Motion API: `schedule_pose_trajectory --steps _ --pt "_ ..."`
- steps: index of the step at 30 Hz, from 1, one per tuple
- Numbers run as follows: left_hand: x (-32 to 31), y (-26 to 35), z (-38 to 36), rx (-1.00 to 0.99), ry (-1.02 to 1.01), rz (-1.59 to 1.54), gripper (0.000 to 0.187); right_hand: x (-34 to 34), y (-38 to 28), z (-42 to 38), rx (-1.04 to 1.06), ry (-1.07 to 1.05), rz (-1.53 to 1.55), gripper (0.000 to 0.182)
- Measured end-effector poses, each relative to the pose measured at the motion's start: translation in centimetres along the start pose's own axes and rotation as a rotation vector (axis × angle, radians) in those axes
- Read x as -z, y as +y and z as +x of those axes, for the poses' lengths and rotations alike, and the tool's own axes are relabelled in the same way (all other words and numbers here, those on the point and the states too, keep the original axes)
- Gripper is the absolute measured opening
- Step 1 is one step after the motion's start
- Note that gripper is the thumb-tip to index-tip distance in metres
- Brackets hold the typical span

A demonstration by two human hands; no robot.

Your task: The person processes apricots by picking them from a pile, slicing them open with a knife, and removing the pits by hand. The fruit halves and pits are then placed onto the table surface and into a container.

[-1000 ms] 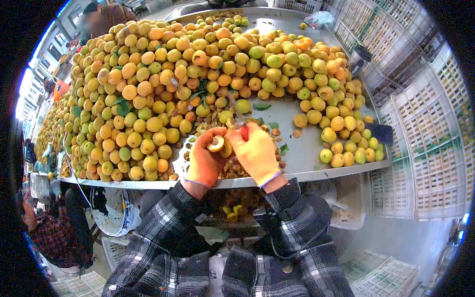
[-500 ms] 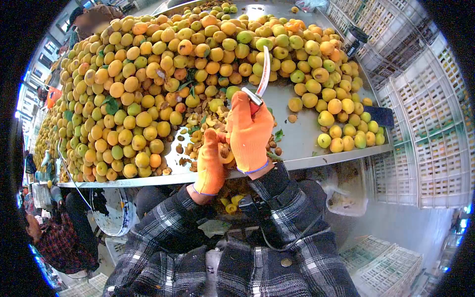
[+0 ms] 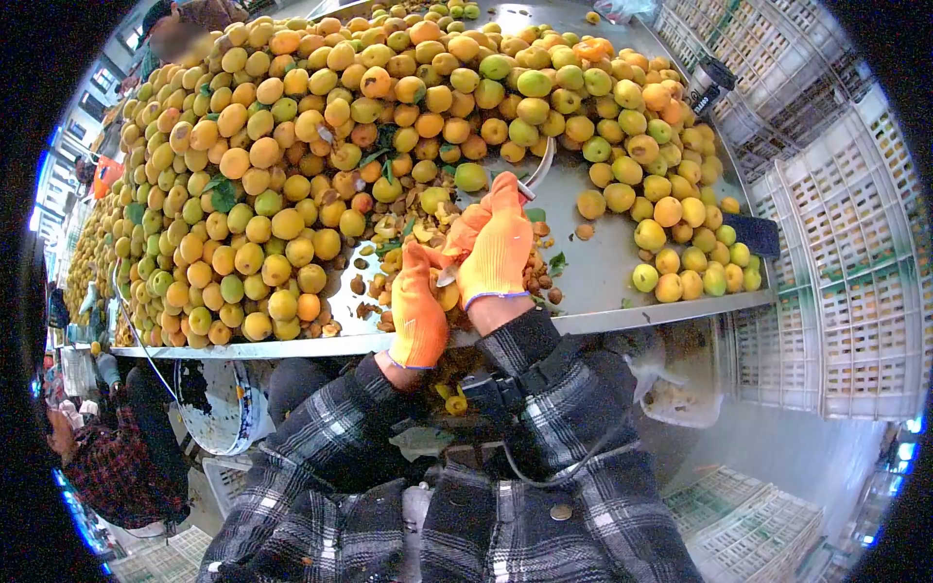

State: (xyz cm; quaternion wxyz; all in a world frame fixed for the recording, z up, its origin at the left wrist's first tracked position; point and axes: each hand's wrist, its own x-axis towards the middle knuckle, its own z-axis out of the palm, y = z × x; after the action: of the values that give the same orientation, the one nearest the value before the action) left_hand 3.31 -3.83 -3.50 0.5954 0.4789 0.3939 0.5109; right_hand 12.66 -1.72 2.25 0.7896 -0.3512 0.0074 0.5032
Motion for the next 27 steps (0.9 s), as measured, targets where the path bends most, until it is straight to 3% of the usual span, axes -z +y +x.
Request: schedule_pose_trajectory --steps 3,6,8,9,10,12,13,14,15,17,20,22,23,24,26,27 --pt "-0.1 0.6 0.1 0.097 0.102 0.017 0.054 0.7 0.2 1.1 -0.083 -0.094 0.060 0.048" --pt "0.6 3.0 0.4 0.412 -0.142 -0.347 0.058 0.5 -1.1 0.8 -0.170 -0.167 0.076 0.049" --pt "0.4 2.6 1.6 0.445 -0.024 -0.249 0.069 0.1 -2.7 -0.2 -0.157 -0.301 -0.256 0.044" --pt "0.8 3.4 1.7 0.482 -0.129 -0.277 0.070 0.5 -3.7 -0.5 -0.095 -0.388 -0.462 0.036" --pt "1.3 4.0 2.0 0.517 -0.234 -0.305 0.072 0.9 -3.4 -0.3 -0.092 -0.394 -0.467 0.036" --pt "1.8 4.2 2.4 0.496 -0.326 -0.336 0.073 2.3 -2.3 0.4 0.329 -0.569 -1.098 0.036" --pt "1.4 3.6 2.4 0.420 -0.205 -0.234 0.078 1.2 -3.8 -1.6 0.384 -0.566 -1.510 0.044" --pt "1.3 3.0 2.5 0.345 -0.084 -0.132 0.083 1.4 -3.5 -2.1 0.376 -0.557 -1.586 0.047" --pt "1.7 3.0 2.6 0.349 -0.163 -0.111 0.082 1.6 -3.5 -2.1 0.361 -0.566 -1.625 0.042" --pt "1.5 2.8 2.2 0.360 -0.122 -0.049 0.078 2.5 -3.3 -1.9 0.345 -0.576 -1.665 0.038" --pt "1.8 2.1 2.4 0.302 -0.087 0.067 0.071 3.8 -2.7 -1.2 0.527 -0.665 -1.540 0.029" --pt "2.1 3.3 1.6 0.351 -0.310 0.047 0.066 3.8 -2.6 -1.3 0.694 -0.555 -1.585 0.025" --pt "1.6 3.8 1.1 0.519 -0.288 -0.008 0.059 3.6 -2.9 -1.2 0.598 -0.502 -1.577 0.028" --pt "2.1 4.1 0.6 0.516 -0.287 -0.006 0.059 3.6 -2.9 -1.0 0.600 -0.503 -1.574 0.028" --pt "3.4 4.6 -0.8 0.440 -0.831 0.107 0.052 3.7 -2.7 -0.7 0.644 -0.397 -1.509 0.038" --pt "3.2 5.6 -2.1 0.662 -0.866 0.081 0.048 3.2 -3.0 -1.0 0.615 -0.309 -1.553 0.038"
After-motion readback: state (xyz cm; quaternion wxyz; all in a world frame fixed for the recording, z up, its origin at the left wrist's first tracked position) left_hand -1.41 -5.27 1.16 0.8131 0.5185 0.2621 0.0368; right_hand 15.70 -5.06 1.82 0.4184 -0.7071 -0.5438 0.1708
